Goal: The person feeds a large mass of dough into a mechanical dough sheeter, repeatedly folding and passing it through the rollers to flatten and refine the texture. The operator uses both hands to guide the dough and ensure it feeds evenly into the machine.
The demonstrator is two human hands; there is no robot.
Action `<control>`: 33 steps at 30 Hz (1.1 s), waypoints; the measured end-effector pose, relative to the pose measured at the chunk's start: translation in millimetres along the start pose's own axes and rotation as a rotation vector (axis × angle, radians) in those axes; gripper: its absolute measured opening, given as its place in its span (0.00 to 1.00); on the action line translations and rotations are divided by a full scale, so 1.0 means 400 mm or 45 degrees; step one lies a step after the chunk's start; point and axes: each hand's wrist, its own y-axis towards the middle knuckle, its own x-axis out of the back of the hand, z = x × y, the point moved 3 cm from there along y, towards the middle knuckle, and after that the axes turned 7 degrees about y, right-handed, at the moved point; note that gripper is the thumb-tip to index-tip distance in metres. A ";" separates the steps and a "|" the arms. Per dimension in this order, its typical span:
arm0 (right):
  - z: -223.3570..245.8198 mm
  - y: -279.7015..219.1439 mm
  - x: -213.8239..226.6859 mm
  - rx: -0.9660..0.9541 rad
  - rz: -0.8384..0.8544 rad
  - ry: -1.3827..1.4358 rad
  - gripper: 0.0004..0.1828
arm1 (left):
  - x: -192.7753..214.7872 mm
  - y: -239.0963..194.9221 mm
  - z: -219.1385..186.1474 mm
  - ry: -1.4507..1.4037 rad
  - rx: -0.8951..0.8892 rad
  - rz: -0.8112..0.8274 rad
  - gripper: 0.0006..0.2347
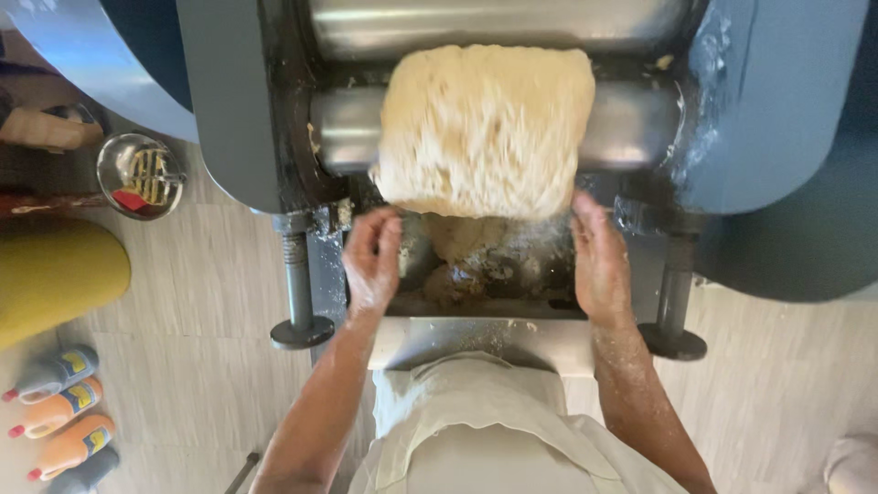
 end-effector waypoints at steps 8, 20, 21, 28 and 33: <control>-0.115 0.140 0.028 0.008 -0.003 0.006 0.52 | -0.038 0.101 0.319 -0.156 0.096 0.170 0.25; -0.209 0.147 0.063 -0.142 -0.109 -0.220 0.60 | -0.149 0.065 0.261 -0.321 -0.025 0.311 0.33; -0.189 0.151 0.058 -0.143 -0.062 -0.273 0.61 | -0.133 0.065 0.210 -0.334 -0.151 0.315 0.33; 0.001 0.115 -0.005 -0.075 0.145 -0.328 0.56 | -0.031 0.071 0.062 -0.011 -0.068 0.294 0.39; 0.025 0.023 -0.025 0.162 0.329 0.099 0.47 | 0.022 0.037 0.101 -0.956 -0.001 0.451 0.42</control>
